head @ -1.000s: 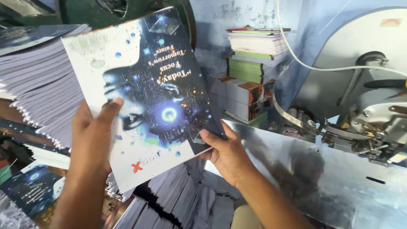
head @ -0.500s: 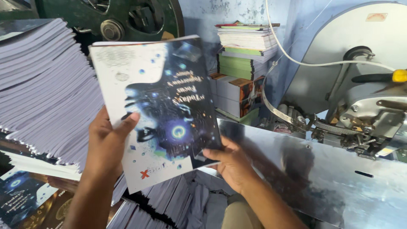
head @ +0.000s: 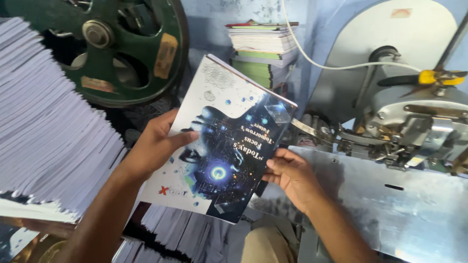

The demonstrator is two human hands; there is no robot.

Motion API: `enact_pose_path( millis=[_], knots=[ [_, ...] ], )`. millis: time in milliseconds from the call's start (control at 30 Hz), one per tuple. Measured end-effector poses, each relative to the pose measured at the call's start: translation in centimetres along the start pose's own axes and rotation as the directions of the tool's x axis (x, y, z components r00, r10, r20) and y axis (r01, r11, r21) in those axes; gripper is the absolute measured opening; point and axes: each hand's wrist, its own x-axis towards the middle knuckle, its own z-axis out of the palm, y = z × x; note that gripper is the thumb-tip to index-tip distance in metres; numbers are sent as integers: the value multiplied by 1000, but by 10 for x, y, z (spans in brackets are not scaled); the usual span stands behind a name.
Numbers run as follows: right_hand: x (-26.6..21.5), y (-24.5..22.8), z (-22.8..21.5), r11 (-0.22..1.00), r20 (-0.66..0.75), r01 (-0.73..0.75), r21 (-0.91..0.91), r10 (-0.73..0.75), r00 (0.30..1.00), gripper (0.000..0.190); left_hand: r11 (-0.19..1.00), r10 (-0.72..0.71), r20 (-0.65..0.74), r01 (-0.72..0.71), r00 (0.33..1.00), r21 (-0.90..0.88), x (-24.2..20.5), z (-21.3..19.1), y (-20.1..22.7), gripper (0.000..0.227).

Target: The person places a book cover onto a binding machine, aligns it, and operates the machine to stitch the spine. The person then removes the bound book and places it on a stack, repeating the process with additional covers.

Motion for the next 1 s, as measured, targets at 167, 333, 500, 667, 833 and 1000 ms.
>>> enact_pose_path(
  millis=[167, 333, 500, 667, 833, 1000],
  knots=[
    [-10, 1, -30, 1000, 19, 1, -17, -1, 1000, 18, 999, 25, 144, -31, 989, 38, 29, 17, 1, 35],
    [-25, 7, -55, 994, -30, -64, -92, 61, 998, 27, 991, 36, 272, -69, 962, 112, 53, 37, 4, 36],
    [-44, 2, -91, 992, -61, -123, -41, 120, 991, 29, 992, 56, 437, -102, 898, 81, 67, 53, 4, 41],
    [-56, -12, -121, 999, -85, -51, -19, 49, 995, 26, 995, 91, 538, -103, 838, -8, 79, 71, 0, 42],
    [-67, -18, -129, 999, -125, -32, -24, 29, 992, 27, 997, 59, 569, -74, 820, 4, 87, 86, 0, 45],
    [-75, -30, -132, 999, -180, -16, -47, 7, 984, 37, 988, 123, 656, -151, 745, -15, 97, 100, 4, 43]
  ],
)
